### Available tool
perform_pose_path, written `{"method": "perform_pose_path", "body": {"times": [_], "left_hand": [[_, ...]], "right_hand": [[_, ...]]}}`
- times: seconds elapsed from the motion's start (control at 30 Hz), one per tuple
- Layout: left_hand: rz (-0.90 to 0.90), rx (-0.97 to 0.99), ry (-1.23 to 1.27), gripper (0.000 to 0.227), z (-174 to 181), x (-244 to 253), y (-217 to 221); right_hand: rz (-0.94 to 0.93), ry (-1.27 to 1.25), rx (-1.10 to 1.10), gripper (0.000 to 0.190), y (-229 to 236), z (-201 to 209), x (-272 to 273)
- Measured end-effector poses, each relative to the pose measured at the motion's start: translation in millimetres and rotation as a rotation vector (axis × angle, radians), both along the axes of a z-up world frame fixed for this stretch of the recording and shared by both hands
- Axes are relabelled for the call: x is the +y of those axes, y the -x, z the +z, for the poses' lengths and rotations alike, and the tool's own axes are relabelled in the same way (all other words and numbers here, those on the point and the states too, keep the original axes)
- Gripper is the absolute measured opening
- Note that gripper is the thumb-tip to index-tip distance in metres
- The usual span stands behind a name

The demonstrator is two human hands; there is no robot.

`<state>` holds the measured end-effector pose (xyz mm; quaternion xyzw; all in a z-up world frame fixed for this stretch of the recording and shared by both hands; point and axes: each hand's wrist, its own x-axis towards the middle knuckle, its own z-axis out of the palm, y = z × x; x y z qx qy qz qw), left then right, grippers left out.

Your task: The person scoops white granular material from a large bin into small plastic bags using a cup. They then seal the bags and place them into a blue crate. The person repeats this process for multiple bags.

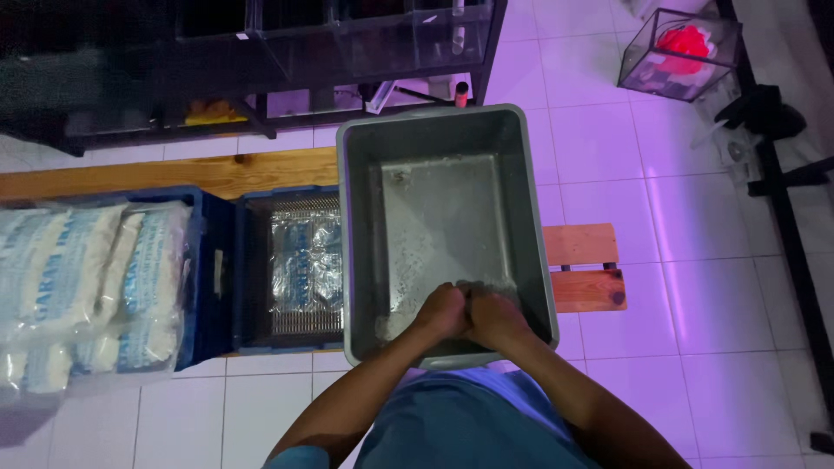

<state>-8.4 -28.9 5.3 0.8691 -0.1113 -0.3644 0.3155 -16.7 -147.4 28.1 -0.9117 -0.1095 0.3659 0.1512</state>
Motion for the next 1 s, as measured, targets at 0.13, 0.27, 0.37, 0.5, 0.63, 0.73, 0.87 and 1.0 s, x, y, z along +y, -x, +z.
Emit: {"method": "perform_pose_path", "body": {"times": [0.13, 0.27, 0.37, 0.5, 0.63, 0.73, 0.87, 1.0], "left_hand": [[0.031, -0.017, -0.028, 0.059, 46.8, 17.4, 3.9], [0.258, -0.028, 0.012, 0.057, 57.4, 35.4, 0.8], [0.378, -0.15, 0.111, 0.053, 48.6, 49.7, 2.8], [0.494, -0.397, 0.27, 0.039, 35.5, 71.4, 2.5], [0.478, -0.559, 0.182, 0.043, -3.7, 89.4, -7.8], [0.395, -0.615, 0.223, 0.051, -9.7, 93.2, -20.7], [0.415, -0.564, 0.242, 0.048, -14.2, 93.9, -45.8], [0.41, -0.693, 0.197, 0.047, -39.0, 97.8, -74.2]], "right_hand": [[0.029, -0.044, -0.026, 0.047, -0.7, 44.5, 10.9], [-0.082, -0.341, -0.097, 0.068, -5.8, 15.4, 12.4], [-0.048, -0.489, -0.26, 0.07, -14.5, 2.1, 17.2], [-0.128, -0.546, -0.373, 0.061, -49.7, -31.5, 19.1], [-0.079, -0.532, -0.37, 0.06, -72.2, -27.0, 31.7], [0.004, -0.523, -0.386, 0.06, -72.8, -25.5, 44.1], [-0.038, -0.595, -0.404, 0.059, -84.7, -50.5, 53.8], [-0.051, -0.603, -0.416, 0.059, -108.5, -77.6, 60.7]]}}
